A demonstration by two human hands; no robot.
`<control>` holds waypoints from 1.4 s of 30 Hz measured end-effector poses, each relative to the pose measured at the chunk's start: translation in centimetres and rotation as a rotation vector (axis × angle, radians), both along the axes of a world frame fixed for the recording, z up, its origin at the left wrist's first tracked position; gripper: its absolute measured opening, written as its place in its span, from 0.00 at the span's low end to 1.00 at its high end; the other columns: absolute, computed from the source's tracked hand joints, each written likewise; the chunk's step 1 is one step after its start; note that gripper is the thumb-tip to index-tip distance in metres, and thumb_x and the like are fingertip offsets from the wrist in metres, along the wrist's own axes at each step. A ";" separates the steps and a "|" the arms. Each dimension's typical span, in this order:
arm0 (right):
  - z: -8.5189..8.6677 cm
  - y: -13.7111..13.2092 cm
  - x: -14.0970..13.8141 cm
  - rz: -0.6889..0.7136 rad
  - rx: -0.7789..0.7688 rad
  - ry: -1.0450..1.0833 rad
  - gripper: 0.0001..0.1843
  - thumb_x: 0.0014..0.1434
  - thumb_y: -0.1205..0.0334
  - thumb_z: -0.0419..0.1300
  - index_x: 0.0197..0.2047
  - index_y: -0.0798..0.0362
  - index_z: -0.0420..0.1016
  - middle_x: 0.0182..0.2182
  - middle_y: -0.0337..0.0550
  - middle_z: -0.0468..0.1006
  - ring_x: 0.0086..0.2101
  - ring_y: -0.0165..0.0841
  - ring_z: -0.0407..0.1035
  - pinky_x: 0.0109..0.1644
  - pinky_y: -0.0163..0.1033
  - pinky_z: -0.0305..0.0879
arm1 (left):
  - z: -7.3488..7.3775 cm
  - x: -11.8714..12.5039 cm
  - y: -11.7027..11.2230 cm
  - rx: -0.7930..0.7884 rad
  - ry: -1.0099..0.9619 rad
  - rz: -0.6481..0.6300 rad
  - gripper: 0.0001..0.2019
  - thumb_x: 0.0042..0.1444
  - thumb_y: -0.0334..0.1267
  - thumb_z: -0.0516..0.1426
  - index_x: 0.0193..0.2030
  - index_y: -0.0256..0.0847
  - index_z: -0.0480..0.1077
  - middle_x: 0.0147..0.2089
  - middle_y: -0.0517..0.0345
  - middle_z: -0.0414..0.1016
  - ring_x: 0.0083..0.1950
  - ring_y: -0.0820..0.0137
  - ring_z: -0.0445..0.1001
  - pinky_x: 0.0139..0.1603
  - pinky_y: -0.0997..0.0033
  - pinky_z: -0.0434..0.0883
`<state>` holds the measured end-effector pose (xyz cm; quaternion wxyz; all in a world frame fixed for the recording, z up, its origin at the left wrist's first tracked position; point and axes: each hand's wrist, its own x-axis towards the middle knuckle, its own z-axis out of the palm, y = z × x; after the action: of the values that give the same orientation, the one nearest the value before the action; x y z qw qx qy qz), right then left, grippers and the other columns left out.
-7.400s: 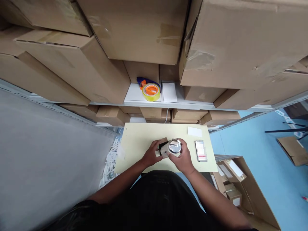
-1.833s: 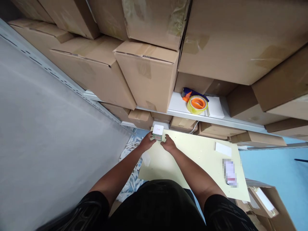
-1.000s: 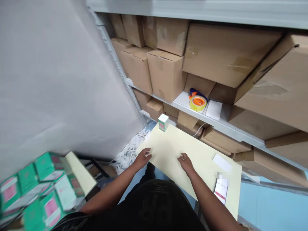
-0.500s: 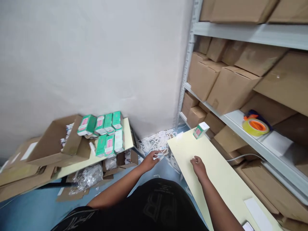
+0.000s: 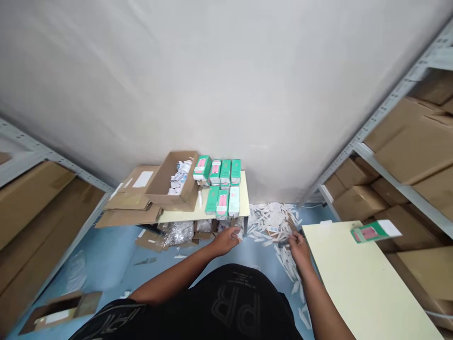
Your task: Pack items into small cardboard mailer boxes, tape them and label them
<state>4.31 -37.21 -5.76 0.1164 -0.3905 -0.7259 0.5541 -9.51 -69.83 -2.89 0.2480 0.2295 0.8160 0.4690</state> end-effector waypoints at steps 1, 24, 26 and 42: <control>0.2 -1.5 -1.3 0.025 -0.028 -0.008 0.33 0.46 0.44 0.63 0.52 0.54 0.74 0.45 0.52 0.84 0.40 0.45 0.81 0.39 0.44 0.76 | 0.0 -0.7 -1.6 0.011 -0.008 0.023 0.22 0.53 0.42 0.62 0.55 0.41 0.73 0.55 0.47 0.79 0.48 0.59 0.80 0.52 0.58 0.75; 9.9 -20.4 -31.2 0.868 -0.237 0.121 0.26 0.51 0.43 0.67 0.47 0.51 0.79 0.42 0.49 0.85 0.45 0.46 0.79 0.51 0.48 0.74 | 5.5 -11.6 -21.1 0.007 0.141 0.961 0.13 0.59 0.45 0.56 0.45 0.42 0.78 0.41 0.55 0.82 0.43 0.63 0.79 0.48 0.64 0.75; 10.6 -22.5 -32.8 0.941 -0.241 0.133 0.26 0.52 0.42 0.67 0.47 0.51 0.79 0.41 0.49 0.85 0.46 0.45 0.79 0.52 0.48 0.74 | 6.2 -12.9 -24.0 -0.005 0.160 1.064 0.14 0.60 0.45 0.56 0.46 0.42 0.77 0.42 0.55 0.83 0.43 0.63 0.79 0.48 0.64 0.75; 13.0 -42.1 -37.5 0.934 -0.133 0.094 0.24 0.53 0.40 0.67 0.44 0.51 0.82 0.40 0.48 0.84 0.42 0.45 0.77 0.47 0.47 0.73 | -0.5 -30.4 -53.3 -0.726 0.101 0.948 0.29 0.56 0.47 0.62 0.63 0.38 0.67 0.67 0.40 0.69 0.70 0.50 0.64 0.68 0.58 0.62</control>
<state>-33.21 -79.35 7.20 -0.1379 -0.0032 -0.7806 0.6096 -39.94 -123.12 -3.40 0.0353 -0.2368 0.9483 0.2085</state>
